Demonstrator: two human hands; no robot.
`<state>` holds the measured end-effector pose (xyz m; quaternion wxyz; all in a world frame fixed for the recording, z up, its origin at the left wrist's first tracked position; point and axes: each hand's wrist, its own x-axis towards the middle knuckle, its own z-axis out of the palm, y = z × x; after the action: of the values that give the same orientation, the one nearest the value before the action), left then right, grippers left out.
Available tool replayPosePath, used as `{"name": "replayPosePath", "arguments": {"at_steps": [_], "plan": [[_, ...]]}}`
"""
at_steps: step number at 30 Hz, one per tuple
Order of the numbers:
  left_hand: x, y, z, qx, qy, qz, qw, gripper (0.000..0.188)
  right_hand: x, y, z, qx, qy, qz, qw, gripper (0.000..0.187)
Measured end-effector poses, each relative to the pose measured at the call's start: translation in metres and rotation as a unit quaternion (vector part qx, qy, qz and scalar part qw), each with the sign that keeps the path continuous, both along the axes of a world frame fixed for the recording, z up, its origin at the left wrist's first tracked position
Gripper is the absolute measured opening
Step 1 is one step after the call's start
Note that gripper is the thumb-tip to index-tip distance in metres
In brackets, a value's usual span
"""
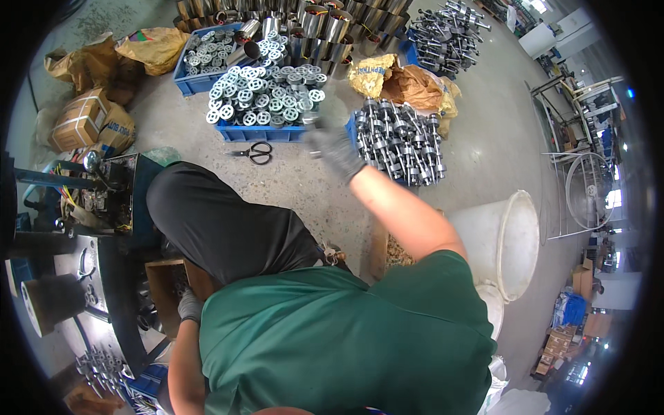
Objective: Assembling metal rings onto rods using an industrial press machine.
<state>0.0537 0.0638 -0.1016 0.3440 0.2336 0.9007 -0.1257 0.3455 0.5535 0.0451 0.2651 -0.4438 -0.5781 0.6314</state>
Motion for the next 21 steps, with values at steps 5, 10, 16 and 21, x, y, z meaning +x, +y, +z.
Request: {"name": "replayPosePath", "arguments": {"at_steps": [5,10,16,21], "plan": [[0.001,-0.015,-0.019,0.093,0.066,0.008,0.993,0.051,0.16,0.096,-0.054,0.25,-0.466,0.044,0.848,0.029],[-0.018,-0.042,-0.053,0.125,0.092,-0.014,0.988,0.049,0.228,0.126,-0.056,0.319,-0.671,0.239,0.625,0.023],[-0.023,-0.051,-0.068,0.232,0.054,0.134,0.962,0.051,0.231,0.124,-0.071,0.468,-0.607,0.326,0.553,0.053],[-0.015,-0.039,-0.033,0.12,0.059,-0.003,0.991,0.049,0.241,0.143,-0.126,0.341,-0.561,0.068,0.751,0.045]]}}
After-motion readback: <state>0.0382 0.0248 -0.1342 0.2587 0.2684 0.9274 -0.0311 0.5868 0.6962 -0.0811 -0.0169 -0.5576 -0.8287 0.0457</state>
